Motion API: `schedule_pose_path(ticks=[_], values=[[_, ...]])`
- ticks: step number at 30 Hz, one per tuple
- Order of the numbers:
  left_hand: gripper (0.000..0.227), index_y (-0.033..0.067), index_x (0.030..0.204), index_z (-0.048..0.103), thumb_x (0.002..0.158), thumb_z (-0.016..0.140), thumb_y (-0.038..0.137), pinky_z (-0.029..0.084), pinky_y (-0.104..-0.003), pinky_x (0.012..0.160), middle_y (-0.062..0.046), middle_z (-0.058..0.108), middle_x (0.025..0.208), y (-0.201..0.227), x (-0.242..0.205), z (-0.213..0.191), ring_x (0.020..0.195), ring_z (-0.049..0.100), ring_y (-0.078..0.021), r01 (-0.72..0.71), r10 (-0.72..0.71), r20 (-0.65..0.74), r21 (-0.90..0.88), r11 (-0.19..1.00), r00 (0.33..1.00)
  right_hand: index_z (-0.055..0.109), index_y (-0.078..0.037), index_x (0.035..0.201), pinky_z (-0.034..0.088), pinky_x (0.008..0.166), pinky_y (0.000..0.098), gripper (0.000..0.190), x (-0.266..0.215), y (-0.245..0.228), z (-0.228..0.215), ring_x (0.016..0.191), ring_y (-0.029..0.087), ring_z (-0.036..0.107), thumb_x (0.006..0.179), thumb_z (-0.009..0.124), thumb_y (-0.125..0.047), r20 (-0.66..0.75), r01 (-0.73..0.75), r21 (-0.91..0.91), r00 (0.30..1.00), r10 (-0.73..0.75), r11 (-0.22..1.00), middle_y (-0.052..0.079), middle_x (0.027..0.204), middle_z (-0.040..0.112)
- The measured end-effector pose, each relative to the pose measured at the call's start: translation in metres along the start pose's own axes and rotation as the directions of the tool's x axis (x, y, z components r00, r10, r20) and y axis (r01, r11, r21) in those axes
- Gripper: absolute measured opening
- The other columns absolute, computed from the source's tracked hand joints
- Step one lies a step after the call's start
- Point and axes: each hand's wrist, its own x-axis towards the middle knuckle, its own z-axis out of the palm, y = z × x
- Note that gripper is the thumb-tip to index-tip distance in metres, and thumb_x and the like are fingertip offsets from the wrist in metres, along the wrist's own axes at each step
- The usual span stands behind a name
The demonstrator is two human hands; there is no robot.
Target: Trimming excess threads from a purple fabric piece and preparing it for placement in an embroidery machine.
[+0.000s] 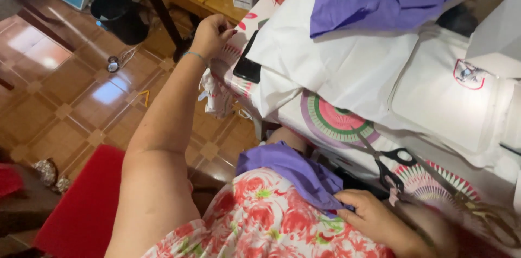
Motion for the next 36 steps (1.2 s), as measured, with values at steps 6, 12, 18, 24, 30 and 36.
schedule_pose_path(ticks=[6,12,18,24,30,36], values=[[0.017,0.0179,0.081,0.061,0.086,0.077,0.015,0.05,-0.034,0.064,0.001,0.07,0.074,0.049,0.12,0.025,0.067,0.065,-0.0155,-0.097,0.09,-0.183,-0.032,0.995,0.979,0.075,-0.016,0.095,0.053,0.077,0.0273,0.01,0.03,-0.024,-0.017,0.082,0.013,0.072,0.086,0.071,-0.019,0.078,0.006,-0.036,0.997,-0.004,0.999,-0.003,0.087,0.076],[0.03,0.0198,0.078,0.051,0.097,0.074,0.025,0.056,-0.027,0.073,0.004,0.075,0.076,0.149,0.122,0.063,0.074,0.071,-0.0035,0.386,-0.325,0.262,-0.229,0.894,0.909,0.076,-0.016,0.098,0.053,0.074,0.0264,0.015,0.043,-0.01,-0.022,0.078,0.013,0.068,0.085,0.067,-0.015,0.103,-0.033,-0.012,0.994,0.034,0.999,-0.003,0.088,0.074],[0.021,0.0214,0.07,0.052,0.083,0.064,0.011,0.043,-0.033,0.059,0.006,0.061,0.065,0.188,0.077,0.137,0.064,0.054,-0.0123,0.127,-0.136,0.01,-0.433,0.893,0.991,0.07,-0.014,0.087,0.053,0.069,0.028,0.009,0.058,0.001,-0.018,0.072,0.013,0.065,0.082,0.07,-0.021,0.11,-0.056,-0.035,0.992,0.06,0.998,-0.002,0.081,0.072],[0.012,0.02,0.073,0.048,0.08,0.059,0.022,0.044,-0.038,0.066,-0.004,0.066,0.073,0.142,0.092,0.213,0.07,0.058,-0.0229,0.049,0.02,0.227,-0.292,0.955,0.974,0.072,-0.015,0.091,0.051,0.067,0.0262,0.01,0.07,0.021,-0.013,0.071,0.013,0.064,0.084,0.072,-0.022,0.162,0.036,-0.028,0.986,-0.031,0.999,-0.001,0.079,0.067],[0.019,0.0177,0.082,0.067,0.081,0.059,0.035,0.05,-0.041,0.067,-0.008,0.074,0.09,0.194,0.117,0.117,0.083,0.069,-0.0296,-0.073,0.068,0.325,0.004,0.997,0.943,0.068,-0.015,0.089,0.049,0.066,0.0278,0.008,0.066,0.01,-0.013,0.071,0.014,0.061,0.085,0.07,-0.021,0.174,-0.016,-0.031,0.984,0.021,0.999,-0.001,0.079,0.064],[0.006,0.0202,0.073,0.066,0.076,0.062,0.018,0.045,-0.056,0.055,-0.01,0.069,0.076,0.197,0.236,0.151,0.074,0.064,-0.04,-0.274,0.306,-0.224,0.161,0.948,0.926,0.068,-0.014,0.096,0.051,0.072,0.0317,0.016,0.058,0.015,-0.014,0.078,0.019,0.065,0.086,0.069,-0.025,0.13,-0.002,-0.106,0.991,0.016,0.994,0.001,0.083,0.068]])
